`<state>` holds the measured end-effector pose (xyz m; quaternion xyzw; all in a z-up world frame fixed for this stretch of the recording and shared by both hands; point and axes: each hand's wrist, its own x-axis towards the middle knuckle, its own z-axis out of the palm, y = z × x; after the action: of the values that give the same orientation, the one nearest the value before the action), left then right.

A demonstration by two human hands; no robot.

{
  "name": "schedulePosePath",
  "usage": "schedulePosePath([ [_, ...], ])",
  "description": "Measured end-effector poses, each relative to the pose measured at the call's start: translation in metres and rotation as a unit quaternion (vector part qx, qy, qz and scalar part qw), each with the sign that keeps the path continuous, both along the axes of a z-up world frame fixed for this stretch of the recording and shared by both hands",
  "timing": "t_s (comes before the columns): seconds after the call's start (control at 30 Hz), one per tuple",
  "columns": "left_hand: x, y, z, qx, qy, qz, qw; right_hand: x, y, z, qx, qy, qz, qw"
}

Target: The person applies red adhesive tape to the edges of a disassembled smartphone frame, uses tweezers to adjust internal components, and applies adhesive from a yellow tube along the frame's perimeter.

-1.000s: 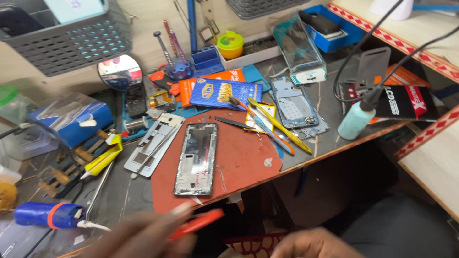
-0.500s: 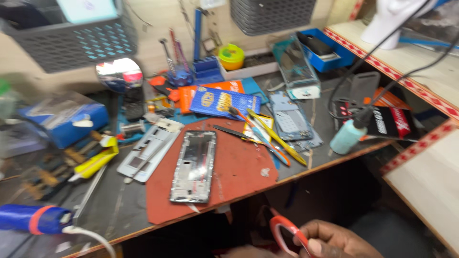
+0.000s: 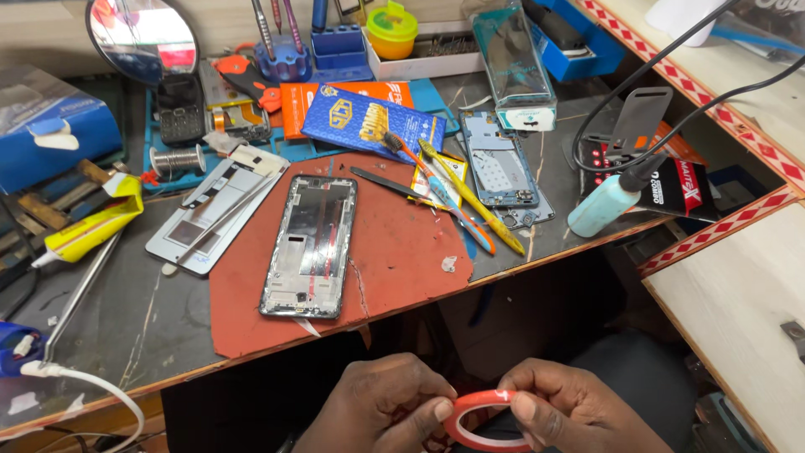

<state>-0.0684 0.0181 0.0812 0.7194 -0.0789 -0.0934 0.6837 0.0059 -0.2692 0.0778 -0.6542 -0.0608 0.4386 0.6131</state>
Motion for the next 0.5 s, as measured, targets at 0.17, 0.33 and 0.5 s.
schedulePosePath([
  [0.17,0.003,0.003,-0.003,-0.002,-0.050,0.026,0.998,0.000,0.005,-0.007,-0.096,-0.157,0.035,0.982],
  [0.33,0.010,0.006,0.006,0.011,0.057,0.008,0.998,-0.001,0.015,0.003,-0.150,-0.205,0.044,0.966],
  [0.5,0.011,0.012,0.012,0.135,-0.014,0.025,0.990,-0.002,0.024,0.003,-0.182,-0.324,0.092,0.924],
])
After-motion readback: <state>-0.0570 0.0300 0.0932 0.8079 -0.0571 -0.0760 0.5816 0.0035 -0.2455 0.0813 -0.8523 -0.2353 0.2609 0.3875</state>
